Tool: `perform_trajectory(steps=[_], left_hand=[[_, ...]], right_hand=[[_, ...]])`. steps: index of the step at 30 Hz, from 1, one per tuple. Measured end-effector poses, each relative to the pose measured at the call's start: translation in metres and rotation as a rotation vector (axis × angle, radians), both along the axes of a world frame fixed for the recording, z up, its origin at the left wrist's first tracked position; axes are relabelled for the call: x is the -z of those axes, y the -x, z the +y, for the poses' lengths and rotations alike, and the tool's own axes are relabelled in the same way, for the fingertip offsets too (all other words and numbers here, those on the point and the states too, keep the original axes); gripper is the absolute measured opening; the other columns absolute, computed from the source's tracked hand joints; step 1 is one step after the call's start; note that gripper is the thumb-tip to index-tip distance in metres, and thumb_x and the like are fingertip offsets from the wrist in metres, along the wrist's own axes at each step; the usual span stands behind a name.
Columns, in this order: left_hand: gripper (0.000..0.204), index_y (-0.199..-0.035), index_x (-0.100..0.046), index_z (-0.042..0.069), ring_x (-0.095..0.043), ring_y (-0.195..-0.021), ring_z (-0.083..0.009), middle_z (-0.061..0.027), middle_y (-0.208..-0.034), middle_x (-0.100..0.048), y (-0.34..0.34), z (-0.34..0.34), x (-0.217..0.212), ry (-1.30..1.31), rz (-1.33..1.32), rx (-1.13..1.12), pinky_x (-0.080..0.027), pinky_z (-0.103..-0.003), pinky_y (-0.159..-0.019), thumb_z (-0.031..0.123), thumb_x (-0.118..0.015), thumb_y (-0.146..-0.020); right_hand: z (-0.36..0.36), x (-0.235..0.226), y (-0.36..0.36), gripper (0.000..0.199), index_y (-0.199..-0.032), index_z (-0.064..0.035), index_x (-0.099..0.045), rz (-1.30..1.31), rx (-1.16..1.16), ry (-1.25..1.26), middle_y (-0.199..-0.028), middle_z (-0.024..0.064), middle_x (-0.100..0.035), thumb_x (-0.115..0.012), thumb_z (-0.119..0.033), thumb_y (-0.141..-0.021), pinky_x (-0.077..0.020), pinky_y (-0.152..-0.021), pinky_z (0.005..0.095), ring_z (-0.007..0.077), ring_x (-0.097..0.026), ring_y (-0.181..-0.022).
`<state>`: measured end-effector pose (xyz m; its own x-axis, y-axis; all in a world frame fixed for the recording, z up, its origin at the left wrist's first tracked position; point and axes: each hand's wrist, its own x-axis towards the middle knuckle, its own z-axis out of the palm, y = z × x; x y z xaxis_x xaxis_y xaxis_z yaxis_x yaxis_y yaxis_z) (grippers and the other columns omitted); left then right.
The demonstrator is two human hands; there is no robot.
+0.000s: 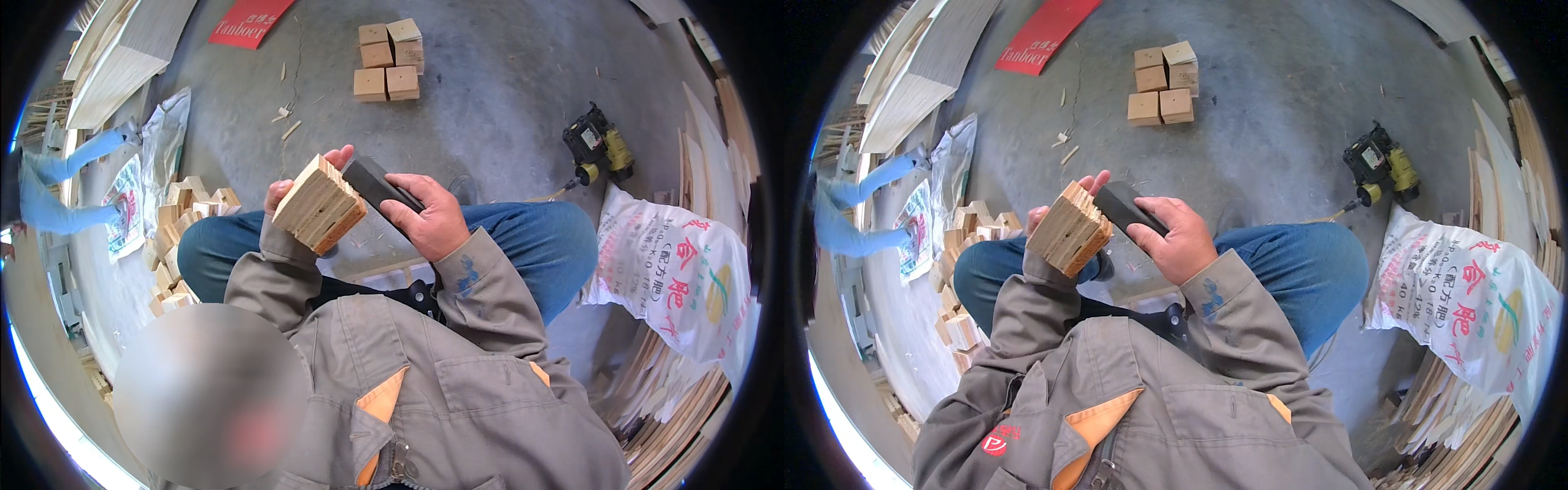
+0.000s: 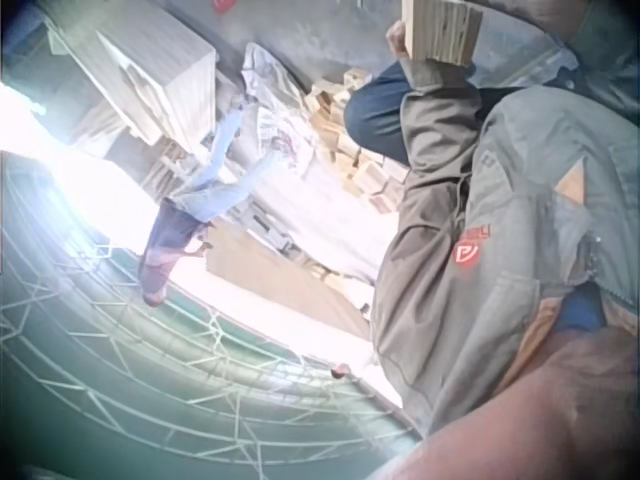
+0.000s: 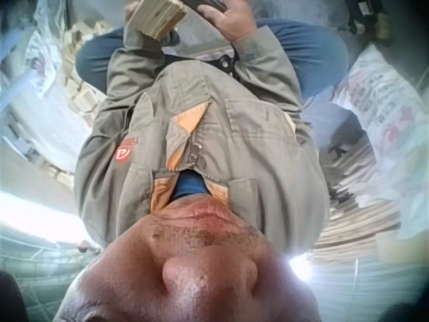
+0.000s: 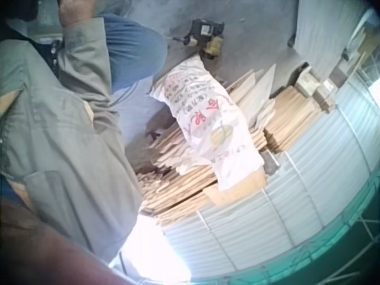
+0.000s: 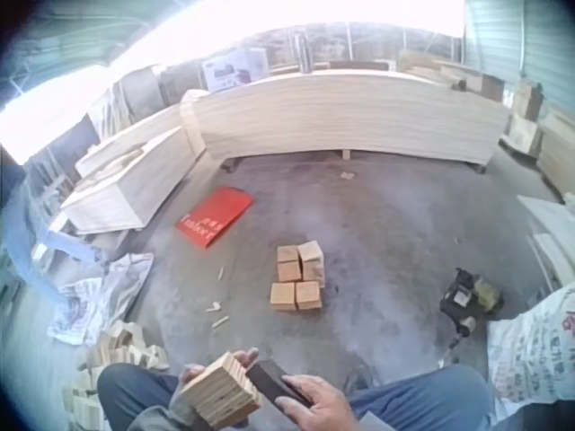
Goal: The person sits on the floor and sands small wooden blocks using a sanding block. They repeatedly pick up blocks, sand their edges and faces, and place them back into a pile.
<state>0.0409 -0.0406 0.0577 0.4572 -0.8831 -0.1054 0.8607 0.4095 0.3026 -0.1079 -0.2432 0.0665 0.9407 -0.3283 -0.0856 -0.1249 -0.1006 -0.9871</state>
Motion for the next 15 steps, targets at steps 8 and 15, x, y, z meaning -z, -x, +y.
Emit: perform_trajectory(steps=[8, 15], left_hand=[[0.086, -0.157, -0.039, -0.001, -0.045, -0.144, -0.0391, -0.0154, -0.169, -0.025, 0.001, 0.001, 0.002, -0.108, 0.013, -0.054, -0.047, -0.053, -0.112, 0.042, -0.062, -0.087], [0.085, -0.158, -0.035, -0.001, -0.023, -0.154, -0.0459, -0.0204, -0.171, -0.013, -0.006, 0.004, 0.018, 0.002, -0.018, -0.069, -0.055, -0.066, -0.1, 0.037, -0.067, -0.089]], right_hand=[[-0.003, -0.016, 0.003, 0.043, -0.127, -0.0013, -0.068, -0.146, 0.02, -0.157, -0.125, 0.0199, -0.066, -0.079, -0.019, -0.089, -0.0516, -0.099, 0.0394, 0.031, -0.065, -0.115], [-0.014, -0.004, 0.003, 0.043, -0.125, -0.0018, -0.069, 0.001, 0.102, 0.227, -0.122, 0.0213, -0.067, -0.079, -0.021, -0.088, -0.0531, -0.097, 0.0402, 0.0343, -0.066, -0.113]])
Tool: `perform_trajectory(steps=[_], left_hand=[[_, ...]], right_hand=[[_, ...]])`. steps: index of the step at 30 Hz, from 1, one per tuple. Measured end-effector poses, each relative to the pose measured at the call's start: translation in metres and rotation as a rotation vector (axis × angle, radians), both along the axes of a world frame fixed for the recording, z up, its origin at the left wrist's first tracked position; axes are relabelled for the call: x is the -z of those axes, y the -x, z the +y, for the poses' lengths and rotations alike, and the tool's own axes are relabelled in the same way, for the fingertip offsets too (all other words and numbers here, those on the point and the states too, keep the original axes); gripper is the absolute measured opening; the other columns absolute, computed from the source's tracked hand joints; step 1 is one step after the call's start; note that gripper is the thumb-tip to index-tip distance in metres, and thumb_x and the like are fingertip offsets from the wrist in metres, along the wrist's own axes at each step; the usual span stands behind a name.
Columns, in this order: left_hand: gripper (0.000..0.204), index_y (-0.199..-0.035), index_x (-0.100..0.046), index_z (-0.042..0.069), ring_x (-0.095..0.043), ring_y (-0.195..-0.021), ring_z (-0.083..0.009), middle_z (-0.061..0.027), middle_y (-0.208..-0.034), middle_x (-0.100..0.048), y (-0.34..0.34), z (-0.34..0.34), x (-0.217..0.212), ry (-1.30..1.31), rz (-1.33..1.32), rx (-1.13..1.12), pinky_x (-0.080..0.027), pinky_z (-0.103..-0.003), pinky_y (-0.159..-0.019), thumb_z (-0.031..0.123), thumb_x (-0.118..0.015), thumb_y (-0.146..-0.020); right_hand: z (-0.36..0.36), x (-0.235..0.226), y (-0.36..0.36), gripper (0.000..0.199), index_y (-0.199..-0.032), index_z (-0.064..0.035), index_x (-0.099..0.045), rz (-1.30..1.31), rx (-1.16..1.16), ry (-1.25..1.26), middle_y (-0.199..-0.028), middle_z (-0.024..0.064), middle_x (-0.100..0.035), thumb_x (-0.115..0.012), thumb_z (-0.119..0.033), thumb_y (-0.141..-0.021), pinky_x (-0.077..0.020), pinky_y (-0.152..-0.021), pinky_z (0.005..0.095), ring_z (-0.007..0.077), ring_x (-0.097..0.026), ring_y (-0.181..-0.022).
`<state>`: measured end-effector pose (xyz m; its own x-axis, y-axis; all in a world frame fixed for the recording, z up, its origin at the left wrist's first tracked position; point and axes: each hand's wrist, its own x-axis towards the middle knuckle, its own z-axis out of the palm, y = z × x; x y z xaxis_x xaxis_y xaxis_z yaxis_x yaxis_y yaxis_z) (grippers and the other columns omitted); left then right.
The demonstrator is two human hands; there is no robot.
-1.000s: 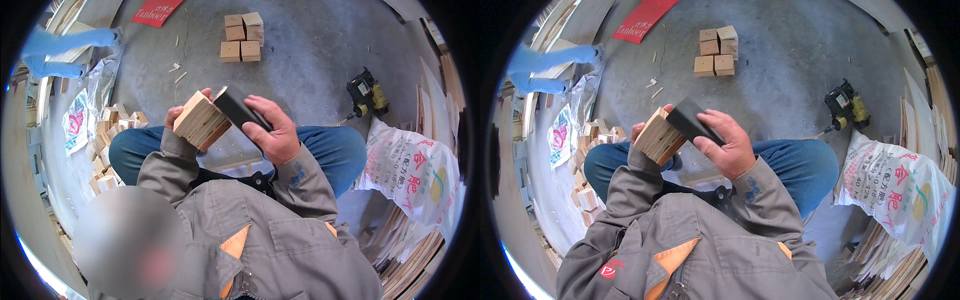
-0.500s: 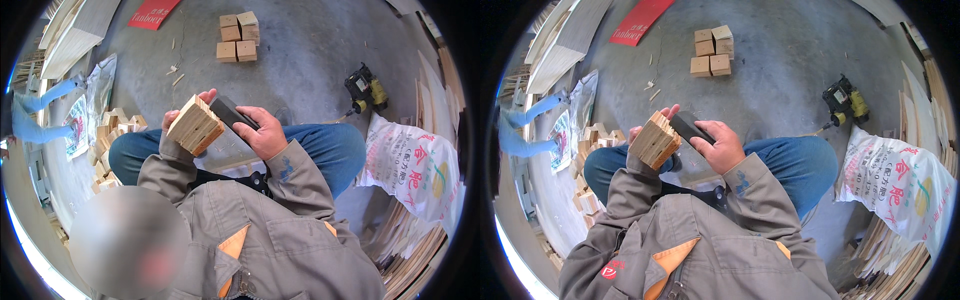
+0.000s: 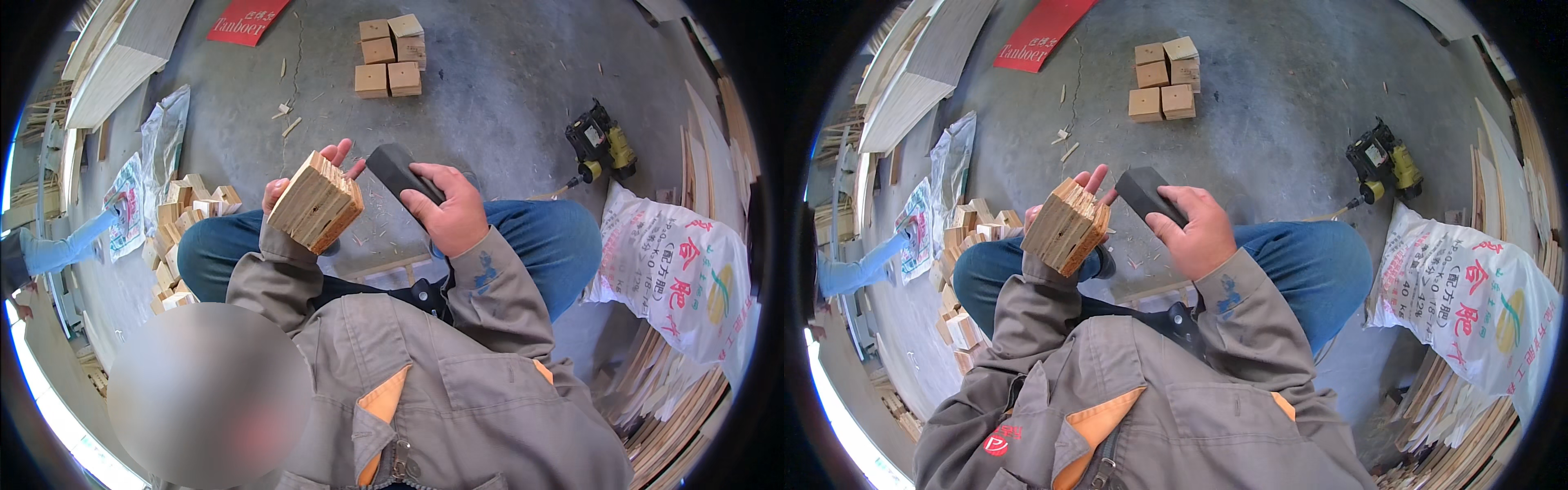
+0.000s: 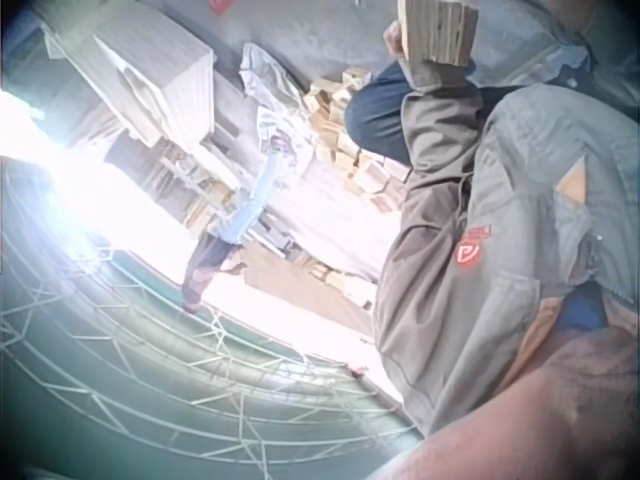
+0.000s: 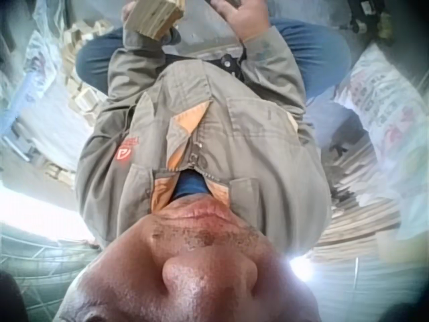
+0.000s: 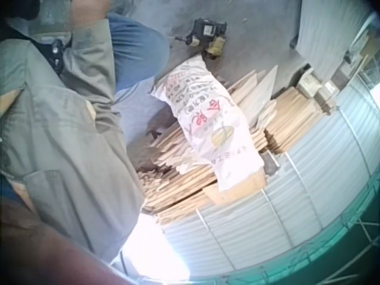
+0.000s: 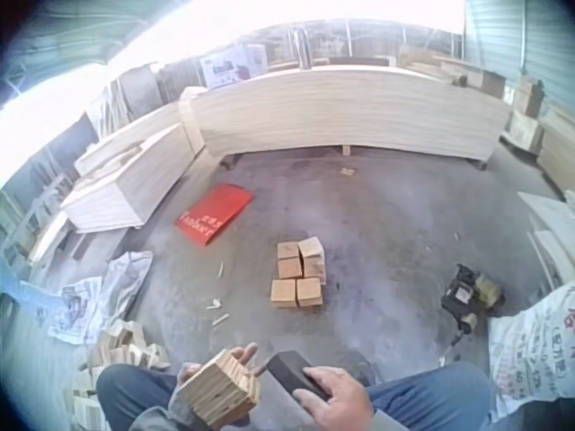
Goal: The person sits on the floor and sands small wooden blocks using a sanding block. They repeatedly pick up blocks, sand their edges and faces, and place them back into a pile.
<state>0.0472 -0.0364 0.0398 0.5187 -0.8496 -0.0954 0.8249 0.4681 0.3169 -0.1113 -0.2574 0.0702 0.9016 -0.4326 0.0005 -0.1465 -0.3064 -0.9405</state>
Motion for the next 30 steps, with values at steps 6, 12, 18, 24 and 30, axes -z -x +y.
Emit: perform_trajectory(steps=[6, 12, 18, 24, 30], left_hand=[[0.079, -0.154, -0.044, -0.001, -0.017, -0.156, -0.046, -0.0216, -0.168, -0.023, -0.001, 0.002, -0.003, 0.086, 0.076, 0.049, -0.05, -0.063, -0.11, 0.045, -0.06, -0.091], [0.077, -0.16, -0.03, 0.002, -0.017, -0.156, -0.0439, -0.0228, -0.167, -0.024, 0.001, 0.003, 0.022, 0.171, -0.194, -0.045, -0.052, -0.065, -0.105, 0.051, -0.047, -0.103], [0.079, -0.162, -0.027, 0.005, -0.023, -0.156, -0.0404, -0.0236, -0.162, -0.033, -0.005, 0.016, 0.019, 0.21, 0.14, 0.033, -0.051, -0.063, -0.107, 0.054, -0.049, -0.104], [0.077, -0.161, -0.03, 0.005, -0.032, -0.152, -0.0408, -0.0235, -0.155, -0.044, -0.002, 0.019, 0.022, 0.182, 0.095, -0.008, -0.053, -0.06, -0.106, 0.056, -0.044, -0.105], [0.082, -0.161, -0.032, 0.009, -0.033, -0.152, -0.0415, -0.019, -0.156, -0.046, -0.013, 0.025, 0.019, 0.012, 0.181, -0.037, -0.057, -0.058, -0.1, 0.06, -0.05, -0.1]], right_hand=[[-0.001, -0.005, -0.005, 0.043, -0.126, -0.0014, -0.068, -0.038, 0.032, -0.056, -0.121, 0.0211, -0.068, -0.079, -0.02, -0.089, -0.0541, -0.095, 0.0393, 0.0335, -0.068, -0.111], [0.003, -0.003, -0.008, 0.044, -0.126, -0.0011, -0.068, -0.055, 0.04, -0.129, -0.122, 0.0211, -0.068, -0.079, -0.022, -0.089, -0.0536, -0.097, 0.0392, 0.0338, -0.068, -0.111], [0.004, -0.002, -0.01, 0.044, -0.127, -0.0004, -0.068, -0.026, 0.042, -0.117, -0.122, 0.0208, -0.067, -0.079, -0.022, -0.09, -0.0534, -0.097, 0.0381, 0.0319, -0.068, -0.11], [0.006, -0.002, -0.01, 0.044, -0.128, 0.0003, -0.067, -0.002, 0.035, -0.108, -0.122, 0.0189, -0.068, -0.079, -0.019, -0.091, -0.0528, -0.097, 0.0368, 0.0277, -0.068, -0.109], [0.007, -0.004, -0.015, 0.046, -0.129, -0.0005, -0.067, 0.034, 0.021, -0.038, -0.123, 0.0191, -0.068, -0.078, -0.024, -0.091, -0.0522, -0.098, 0.0385, 0.031, -0.067, -0.109]])
